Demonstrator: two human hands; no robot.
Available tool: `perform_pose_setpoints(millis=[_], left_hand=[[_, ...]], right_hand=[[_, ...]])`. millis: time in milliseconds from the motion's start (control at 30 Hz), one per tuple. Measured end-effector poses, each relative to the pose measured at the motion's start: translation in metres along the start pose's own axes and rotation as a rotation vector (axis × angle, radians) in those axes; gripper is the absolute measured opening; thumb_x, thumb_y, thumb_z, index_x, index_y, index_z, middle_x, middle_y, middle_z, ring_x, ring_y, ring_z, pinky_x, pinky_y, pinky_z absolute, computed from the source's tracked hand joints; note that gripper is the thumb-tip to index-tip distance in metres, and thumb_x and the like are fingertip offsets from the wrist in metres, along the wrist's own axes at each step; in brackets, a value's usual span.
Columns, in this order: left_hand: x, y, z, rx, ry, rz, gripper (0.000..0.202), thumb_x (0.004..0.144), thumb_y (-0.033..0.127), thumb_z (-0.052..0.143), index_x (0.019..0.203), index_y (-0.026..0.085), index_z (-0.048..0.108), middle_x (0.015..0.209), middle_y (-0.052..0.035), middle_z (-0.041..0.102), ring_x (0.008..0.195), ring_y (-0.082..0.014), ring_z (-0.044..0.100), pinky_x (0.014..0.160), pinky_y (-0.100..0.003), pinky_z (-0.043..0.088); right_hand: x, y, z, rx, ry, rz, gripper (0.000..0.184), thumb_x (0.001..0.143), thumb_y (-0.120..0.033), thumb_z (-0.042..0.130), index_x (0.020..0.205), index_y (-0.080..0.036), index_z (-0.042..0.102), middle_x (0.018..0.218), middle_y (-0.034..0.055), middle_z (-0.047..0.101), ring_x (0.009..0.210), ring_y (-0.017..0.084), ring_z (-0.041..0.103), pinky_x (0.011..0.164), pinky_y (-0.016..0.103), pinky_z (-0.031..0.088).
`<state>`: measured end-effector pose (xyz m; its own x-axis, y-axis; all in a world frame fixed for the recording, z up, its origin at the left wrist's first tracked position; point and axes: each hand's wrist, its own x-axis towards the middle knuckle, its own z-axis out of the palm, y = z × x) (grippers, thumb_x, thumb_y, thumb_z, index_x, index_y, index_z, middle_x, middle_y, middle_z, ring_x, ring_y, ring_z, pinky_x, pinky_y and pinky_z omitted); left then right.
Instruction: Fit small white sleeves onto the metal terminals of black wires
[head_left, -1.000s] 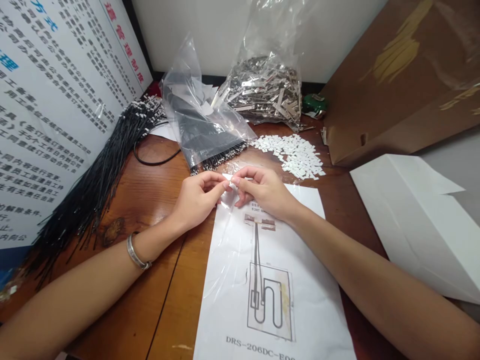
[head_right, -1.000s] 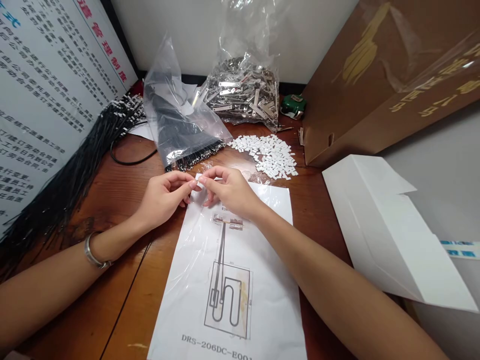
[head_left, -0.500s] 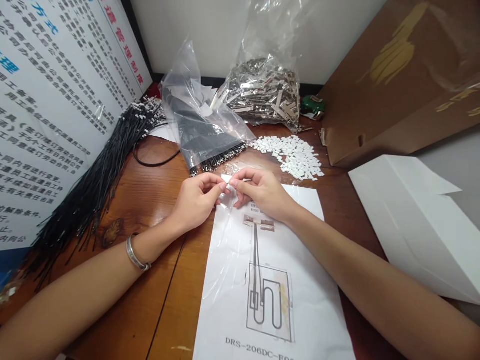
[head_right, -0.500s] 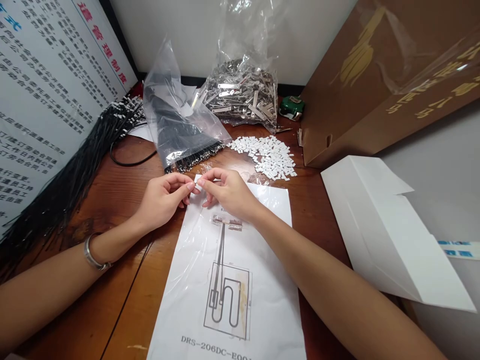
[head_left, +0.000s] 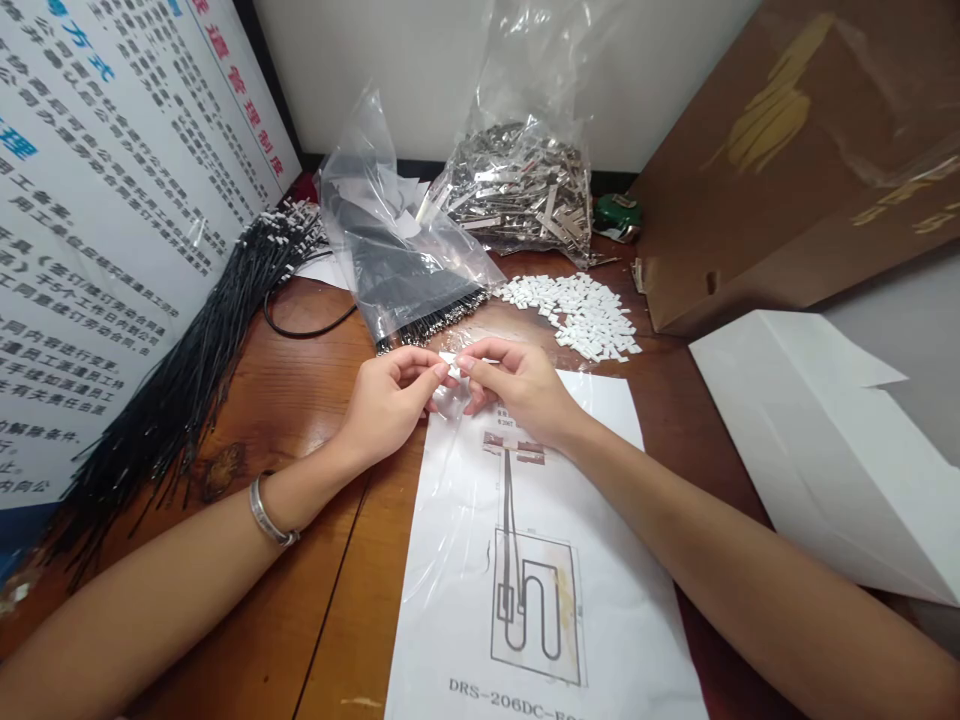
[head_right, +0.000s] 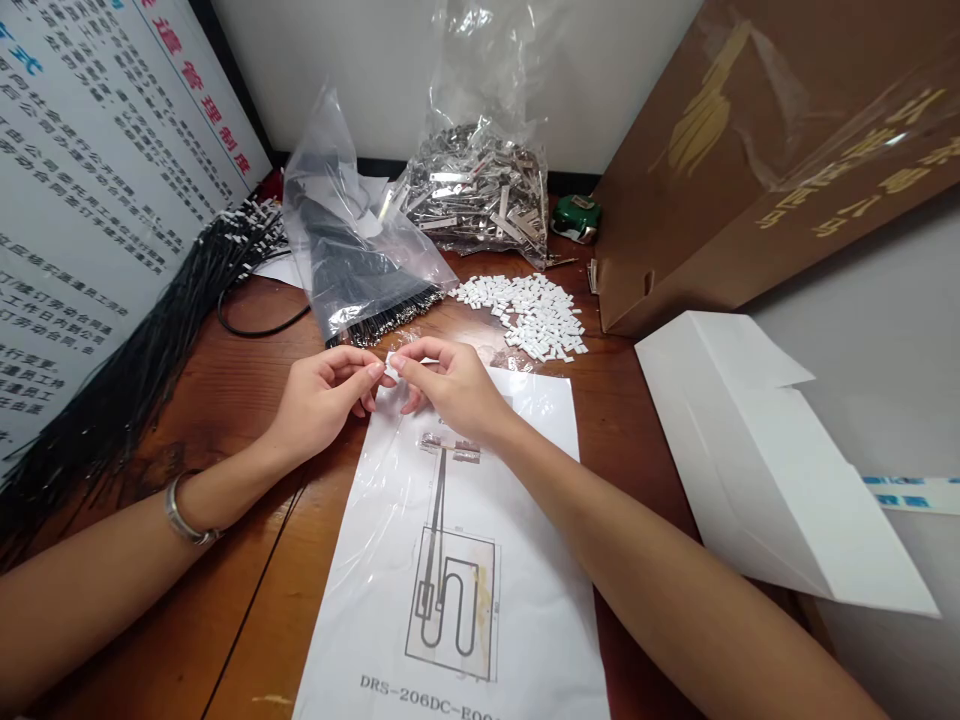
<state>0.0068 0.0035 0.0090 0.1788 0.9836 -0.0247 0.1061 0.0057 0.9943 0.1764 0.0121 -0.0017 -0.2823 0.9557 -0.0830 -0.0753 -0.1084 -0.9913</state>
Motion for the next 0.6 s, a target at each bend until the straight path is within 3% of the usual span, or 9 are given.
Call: perform_pose_setpoints(millis=[367, 600], left_hand=[[0.0004, 0.0019, 0.0007, -0.037, 0.012, -0.010, 0.023, 0.075, 0.037, 0.069, 0.076, 0.014, 0.064, 0.070, -0.0039, 0.070, 0.049, -0.0089, 0.056, 0.046, -0.021, 0.046], [0.0000, 0.0036, 0.0004, -0.007, 0.002, -0.015, 0.020, 0.075, 0.034, 0.069, 0.075, 0.014, 0.064, 0.070, -0.0038, 0.070, 0.050, -0.0098, 0.057, 0.047, -0.023, 0.047]], right_hand=[[0.0008, 0.0006, -0.0026, -0.009, -0.014, 0.004, 0.030, 0.071, -0.046, 0.074, 0.078, -0.018, 0.064, 0.053, -0.0039, 0.056, 0.047, 0.009, 0.051, 0.050, 0.026, 0.051], [0.0002, 0.0003, -0.0023, -0.033, -0.020, -0.012, 0.028, 0.072, -0.043, 0.074, 0.077, -0.017, 0.063, 0.062, -0.0021, 0.060, 0.048, 0.008, 0.053, 0.049, 0.026, 0.051]])
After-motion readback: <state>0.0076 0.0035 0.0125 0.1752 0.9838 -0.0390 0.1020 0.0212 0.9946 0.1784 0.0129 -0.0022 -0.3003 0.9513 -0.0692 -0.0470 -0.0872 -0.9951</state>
